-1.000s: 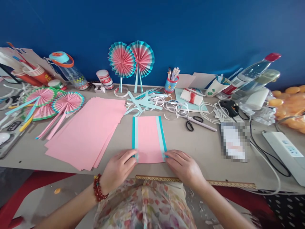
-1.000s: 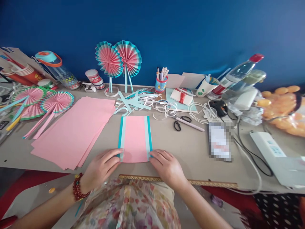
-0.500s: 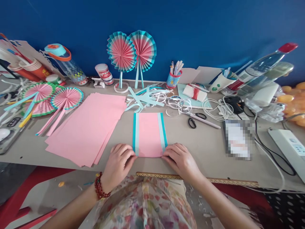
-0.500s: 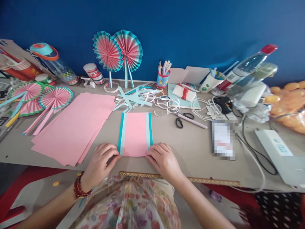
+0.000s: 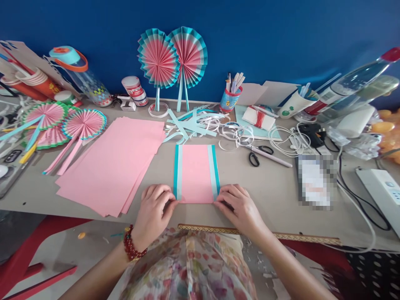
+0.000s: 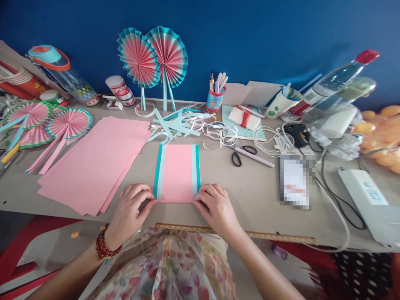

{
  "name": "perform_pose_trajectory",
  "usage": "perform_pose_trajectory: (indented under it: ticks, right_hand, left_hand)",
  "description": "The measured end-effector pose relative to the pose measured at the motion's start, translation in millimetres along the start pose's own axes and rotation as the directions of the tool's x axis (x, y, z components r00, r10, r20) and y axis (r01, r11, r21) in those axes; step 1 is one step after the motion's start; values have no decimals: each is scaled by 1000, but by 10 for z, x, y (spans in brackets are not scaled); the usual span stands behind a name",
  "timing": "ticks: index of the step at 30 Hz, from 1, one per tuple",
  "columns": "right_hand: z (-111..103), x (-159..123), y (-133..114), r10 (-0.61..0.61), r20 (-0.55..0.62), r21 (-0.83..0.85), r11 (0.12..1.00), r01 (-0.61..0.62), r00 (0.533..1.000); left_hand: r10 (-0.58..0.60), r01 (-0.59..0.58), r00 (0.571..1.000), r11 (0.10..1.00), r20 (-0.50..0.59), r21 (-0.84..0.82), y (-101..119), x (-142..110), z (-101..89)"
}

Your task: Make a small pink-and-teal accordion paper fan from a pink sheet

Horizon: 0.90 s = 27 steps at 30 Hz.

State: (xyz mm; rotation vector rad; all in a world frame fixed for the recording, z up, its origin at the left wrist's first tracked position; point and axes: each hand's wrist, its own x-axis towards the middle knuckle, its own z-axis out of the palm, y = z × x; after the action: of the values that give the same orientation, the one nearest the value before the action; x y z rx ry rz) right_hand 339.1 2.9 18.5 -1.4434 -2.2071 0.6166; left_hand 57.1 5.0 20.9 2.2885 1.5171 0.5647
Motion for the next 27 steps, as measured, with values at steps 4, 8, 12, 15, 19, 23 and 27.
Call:
perform_pose_trajectory:
  ticks: [4, 8, 12, 15, 19, 23, 27]
  right_hand:
    - [-2, 27, -44, 22, 0, -35, 999, -22, 1000]
    - [20, 46, -55, 27, -9, -70, 997, -27, 1000]
    - [25, 43, -54, 29, -9, -120, 992, -30, 1000]
    - [22, 34, -48, 37, -10, -137, 990, -38, 999]
    - [18, 30, -36, 34, -6, -129, 991, -34, 999]
    - [11, 40, -41, 36, -7, -127, 991, -37, 999]
    - [6, 58, -58, 44, -10, -140, 989, -45, 999]
  left_hand:
    - [-9, 9, 1000, 1000, -4, 5, 5, 5, 1]
    - [-33, 32, 999, 999, -18, -6, 18, -2, 11]
    - [-55, 55, 998, 998, -26, -7, 34, -4, 21]
    - [-66, 66, 997, 998, -25, 0, 38, -1, 18]
    - [-71, 71, 997, 997, -24, 2, 40, 3, 12]
    - [-77, 77, 997, 997, -26, 8, 48, 8, 13]
    - [-78, 78, 997, 997, -27, 18, 53, 14, 10]
